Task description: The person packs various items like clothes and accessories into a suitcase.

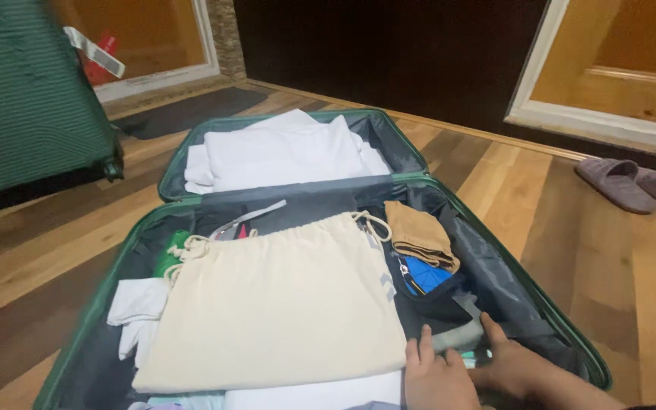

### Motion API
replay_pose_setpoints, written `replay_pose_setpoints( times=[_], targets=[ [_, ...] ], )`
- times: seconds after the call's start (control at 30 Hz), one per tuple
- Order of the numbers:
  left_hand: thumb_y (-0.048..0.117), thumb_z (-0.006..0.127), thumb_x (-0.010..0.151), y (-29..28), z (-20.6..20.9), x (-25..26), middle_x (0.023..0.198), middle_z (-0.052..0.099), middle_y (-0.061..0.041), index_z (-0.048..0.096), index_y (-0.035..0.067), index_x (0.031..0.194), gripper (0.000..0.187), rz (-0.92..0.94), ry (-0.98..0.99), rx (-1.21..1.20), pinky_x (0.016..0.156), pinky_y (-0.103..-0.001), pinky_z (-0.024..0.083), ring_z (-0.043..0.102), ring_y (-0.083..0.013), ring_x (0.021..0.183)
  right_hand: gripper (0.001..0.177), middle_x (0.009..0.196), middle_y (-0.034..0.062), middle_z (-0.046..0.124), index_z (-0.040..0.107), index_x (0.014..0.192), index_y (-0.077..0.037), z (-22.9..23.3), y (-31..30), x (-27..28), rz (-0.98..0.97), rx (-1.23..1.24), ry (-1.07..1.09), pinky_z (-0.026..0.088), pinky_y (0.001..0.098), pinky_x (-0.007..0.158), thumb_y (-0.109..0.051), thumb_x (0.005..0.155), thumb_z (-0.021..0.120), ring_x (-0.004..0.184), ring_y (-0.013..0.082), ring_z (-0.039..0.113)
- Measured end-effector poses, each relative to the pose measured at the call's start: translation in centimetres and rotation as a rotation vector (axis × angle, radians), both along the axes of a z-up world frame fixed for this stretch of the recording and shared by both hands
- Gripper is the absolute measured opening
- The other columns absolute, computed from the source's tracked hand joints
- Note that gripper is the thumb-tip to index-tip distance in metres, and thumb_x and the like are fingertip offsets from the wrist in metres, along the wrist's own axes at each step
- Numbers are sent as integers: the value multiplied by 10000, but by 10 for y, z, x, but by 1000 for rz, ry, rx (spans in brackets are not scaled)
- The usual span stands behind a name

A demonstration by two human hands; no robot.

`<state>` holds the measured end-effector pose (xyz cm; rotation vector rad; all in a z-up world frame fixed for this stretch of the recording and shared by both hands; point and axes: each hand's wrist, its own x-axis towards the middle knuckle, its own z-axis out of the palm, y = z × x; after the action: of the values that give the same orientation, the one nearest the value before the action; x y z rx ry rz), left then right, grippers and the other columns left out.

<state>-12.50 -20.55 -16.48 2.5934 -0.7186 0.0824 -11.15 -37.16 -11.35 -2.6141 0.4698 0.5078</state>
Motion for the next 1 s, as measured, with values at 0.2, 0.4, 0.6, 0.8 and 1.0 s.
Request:
replay_pose_setpoints(
  times=[0.2, 0.4, 0.6, 0.8, 1.0],
  targets=[
    [379, 619, 951, 13, 24, 0, 1055, 687, -387, 649, -139, 1069, 533, -12, -6, -81, 1213, -594, 79, 202, -424, 1554, 1054, 1582, 276, 377, 266, 1537, -375, 7, -12, 5, 292, -174, 79, 415, 379, 1160, -570, 719, 902, 1386, 440, 480],
    [306, 686, 902, 19, 47, -13, 1202, 661, -348, 582, -125, 1209, 540, 0, 89, -15, 1220, -570, 69, 167, -408, 1565, 1565, 1420, 255, 661, -2, 1663, -85, 47, 10, -13, -262, 262, 106, 515, 374, 1118, -273, 482, 1008, 1332, 332, 670],
    [350, 750, 849, 32, 89, -27, 1317, 610, -312, 506, -97, 1306, 684, 8, 209, -23, 1245, -526, 52, 145, -388, 1576, 1524, 1392, 210, 653, 54, 1651, -132, 79, 28, -34, -165, 129, 82, 511, 352, 1071, -256, 498, 1042, 1291, 290, 646],
    [401, 812, 785, 29, 95, -19, 1351, 572, -273, 500, -37, 1323, 760, 6, 253, -34, 1201, -520, 159, 246, -390, 1497, 841, 1173, 152, 772, 634, 1290, -65, 118, 33, -45, 95, -97, 145, 572, 331, 919, -386, 596, 982, 1073, 229, 735],
    [278, 884, 692, 46, 165, -23, 1290, 546, -152, 595, 92, 1226, 635, 95, 175, -105, 970, -524, 486, 508, -379, 1253, 600, 1053, 64, 793, 720, 1127, -153, 146, 26, -47, 205, -52, -125, 589, 318, 903, -344, 621, 981, 1012, 171, 748]
  ],
)
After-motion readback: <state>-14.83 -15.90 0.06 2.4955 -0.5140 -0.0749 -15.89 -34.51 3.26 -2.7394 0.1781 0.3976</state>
